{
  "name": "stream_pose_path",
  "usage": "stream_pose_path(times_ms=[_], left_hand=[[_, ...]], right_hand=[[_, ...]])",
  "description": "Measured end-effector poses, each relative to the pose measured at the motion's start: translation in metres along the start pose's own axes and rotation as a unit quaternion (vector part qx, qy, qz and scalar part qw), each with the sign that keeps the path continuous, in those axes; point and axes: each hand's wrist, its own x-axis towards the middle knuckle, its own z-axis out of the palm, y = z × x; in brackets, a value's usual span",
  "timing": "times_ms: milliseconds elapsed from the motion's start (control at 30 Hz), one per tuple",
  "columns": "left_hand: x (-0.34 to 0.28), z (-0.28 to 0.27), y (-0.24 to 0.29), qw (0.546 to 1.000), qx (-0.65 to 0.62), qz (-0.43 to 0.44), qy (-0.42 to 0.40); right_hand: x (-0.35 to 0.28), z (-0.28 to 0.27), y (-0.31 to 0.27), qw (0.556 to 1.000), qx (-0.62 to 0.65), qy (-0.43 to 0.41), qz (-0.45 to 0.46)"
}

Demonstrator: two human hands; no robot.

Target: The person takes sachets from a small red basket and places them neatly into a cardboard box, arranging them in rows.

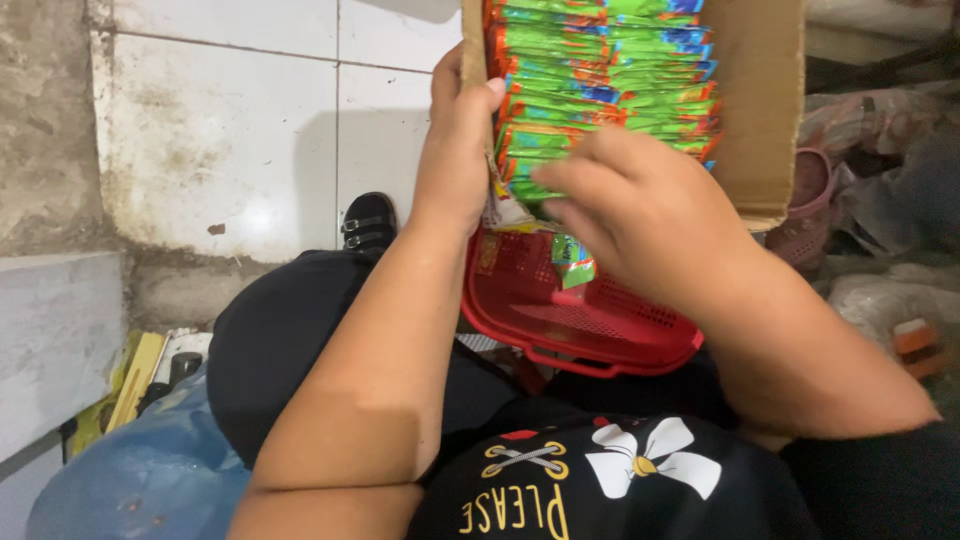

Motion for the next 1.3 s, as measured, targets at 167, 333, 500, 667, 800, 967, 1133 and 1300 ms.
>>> stream_pose_path(times_ms=[167,333,500,667,800,967,1133,1300], left_hand=[[-0.001,-0.003,-0.006,1.0,0.009,0.024,0.003],[0.001,-0.001,-0.007,0.999,0.038,0.032,0.012],[-0.001,0.0,-0.004,1.0,-0.016,0.019,-0.001],[0.0,-0.004,-0.001,0.998,0.053,0.033,0.007],[-0.001,-0.002,-0.002,1.0,0.025,0.018,0.002],[-0.002,0.0,0.002,1.0,0.014,0.007,0.004],[0.0,0.001,0.004,1.0,0.01,0.003,-0.001],[0.0,0.001,0.003,1.0,-0.001,0.002,-0.004]], right_hand=[[-0.03,0.025,-0.017,0.967,0.15,-0.206,0.0],[-0.045,0.137,0.026,0.886,0.068,-0.433,0.15],[-0.045,0.249,0.077,0.883,0.069,-0.381,0.264],[-0.043,0.29,0.092,0.821,0.358,-0.261,0.361],[-0.04,0.284,0.086,0.784,0.372,-0.252,0.428],[-0.051,0.318,0.106,0.904,0.22,-0.239,0.278],[-0.071,0.352,0.122,0.962,-0.085,-0.147,0.213],[-0.078,0.373,0.14,0.897,0.251,-0.008,0.364]])
